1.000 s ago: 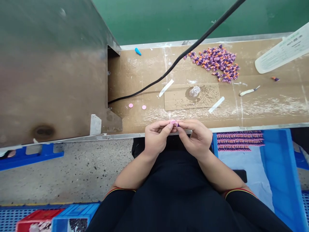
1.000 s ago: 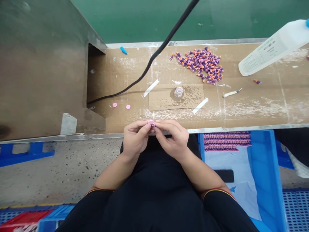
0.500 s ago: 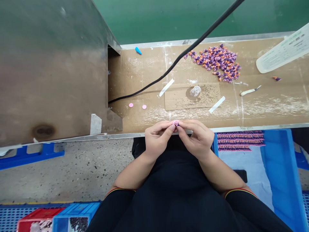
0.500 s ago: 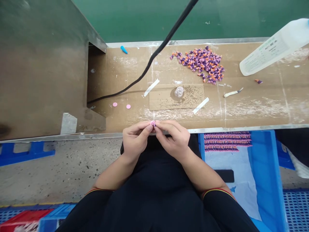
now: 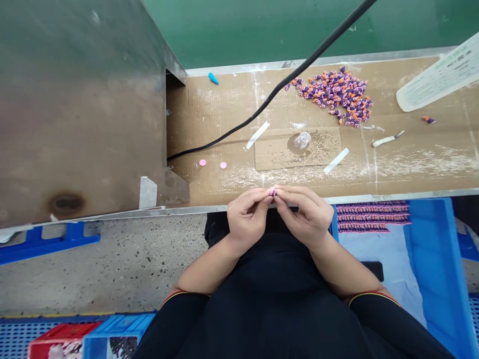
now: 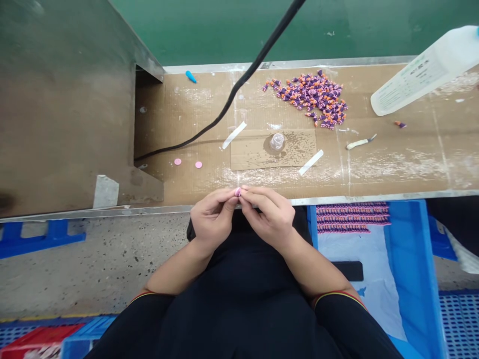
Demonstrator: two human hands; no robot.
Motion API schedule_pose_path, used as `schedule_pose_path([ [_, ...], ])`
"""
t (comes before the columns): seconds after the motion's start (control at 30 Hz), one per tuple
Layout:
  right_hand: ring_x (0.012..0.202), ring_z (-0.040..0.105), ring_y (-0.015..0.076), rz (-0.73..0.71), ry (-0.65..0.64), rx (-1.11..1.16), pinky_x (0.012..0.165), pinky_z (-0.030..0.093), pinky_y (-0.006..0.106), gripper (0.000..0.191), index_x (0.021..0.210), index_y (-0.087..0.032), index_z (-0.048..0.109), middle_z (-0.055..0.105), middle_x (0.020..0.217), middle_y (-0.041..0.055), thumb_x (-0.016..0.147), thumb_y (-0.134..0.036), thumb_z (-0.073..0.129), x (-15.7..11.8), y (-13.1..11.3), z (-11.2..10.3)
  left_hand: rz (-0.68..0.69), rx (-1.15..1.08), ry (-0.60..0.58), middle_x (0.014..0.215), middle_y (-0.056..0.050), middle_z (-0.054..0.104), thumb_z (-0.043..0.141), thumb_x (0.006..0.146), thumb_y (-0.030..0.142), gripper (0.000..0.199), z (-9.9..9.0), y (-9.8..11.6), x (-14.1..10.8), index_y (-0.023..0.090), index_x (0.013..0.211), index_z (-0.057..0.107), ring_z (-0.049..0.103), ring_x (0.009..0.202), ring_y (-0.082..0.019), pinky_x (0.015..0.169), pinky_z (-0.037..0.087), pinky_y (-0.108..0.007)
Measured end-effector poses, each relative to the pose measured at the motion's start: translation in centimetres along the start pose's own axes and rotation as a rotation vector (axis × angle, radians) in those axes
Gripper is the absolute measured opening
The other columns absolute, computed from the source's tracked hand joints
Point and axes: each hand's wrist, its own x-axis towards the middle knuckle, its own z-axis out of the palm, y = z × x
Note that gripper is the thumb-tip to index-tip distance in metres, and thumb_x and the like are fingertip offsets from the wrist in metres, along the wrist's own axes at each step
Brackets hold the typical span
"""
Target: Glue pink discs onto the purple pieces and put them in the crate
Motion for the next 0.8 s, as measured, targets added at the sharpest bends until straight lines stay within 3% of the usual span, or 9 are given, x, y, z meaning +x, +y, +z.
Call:
schedule_pose_path([
  [0.37, 0.099, 0.086, 0.0213, 0.026, 0.039, -0.011, 0.084, 0.075, 0.034, 0.032, 0.123, -0.031, 0.080, 0.087, 0.108, 0.0015, 0.100, -0.009, 0.078, -0.1, 0.0, 0.3, -0.110, -0.169, 0.009, 0.107, -0.005, 0.086, 0.080, 0.103, 0.028, 0.013, 0.8, 0.2, -0.1, 0.030, 0.113, 0.088, 0.084, 0.098, -0.017, 0.087, 0.072, -0.027],
  [0.53, 0.090, 0.084, 0.0199, 0.110, -0.016, -0.035, 0.081, 0.072, 0.035, 0.023, 0.116, -0.030, 0.082, 0.087, 0.104, 0.0010, 0.102, -0.013, 0.075, 0.9, 1.5, -2.4, -0.186, -0.296, -0.093, 0.119, -0.008, 0.084, 0.075, 0.106, 0.034, 0.021, 1.4, -0.6, 0.1, 0.030, 0.125, 0.085, 0.084, 0.105, -0.019, 0.086, 0.073, -0.029],
  [0.63, 0.086, 0.079, 0.0201, 0.181, -0.117, -0.122, 0.080, 0.068, 0.035, 0.015, 0.107, -0.027, 0.081, 0.085, 0.099, 0.0022, 0.102, -0.016, 0.072, 2.0, 4.0, -5.1, -0.183, -0.295, -0.086, 0.116, -0.009, 0.084, 0.074, 0.107, 0.034, 0.021, 1.2, -1.7, 0.4, 0.028, 0.123, 0.085, 0.083, 0.100, -0.018, 0.081, 0.072, -0.027],
  [0.8, 0.094, 0.072, 0.0247, 0.143, -0.486, -0.296, 0.086, 0.062, 0.040, 0.018, 0.095, -0.025, 0.076, 0.076, 0.095, 0.0055, 0.096, -0.011, 0.064, 3.0, 8.3, -7.3, -0.143, -0.181, -0.061, 0.110, -0.010, 0.082, 0.076, 0.104, 0.034, 0.017, 0.6, -3.3, 0.7, 0.024, 0.114, 0.087, 0.081, 0.099, -0.017, 0.086, 0.070, -0.027],
])
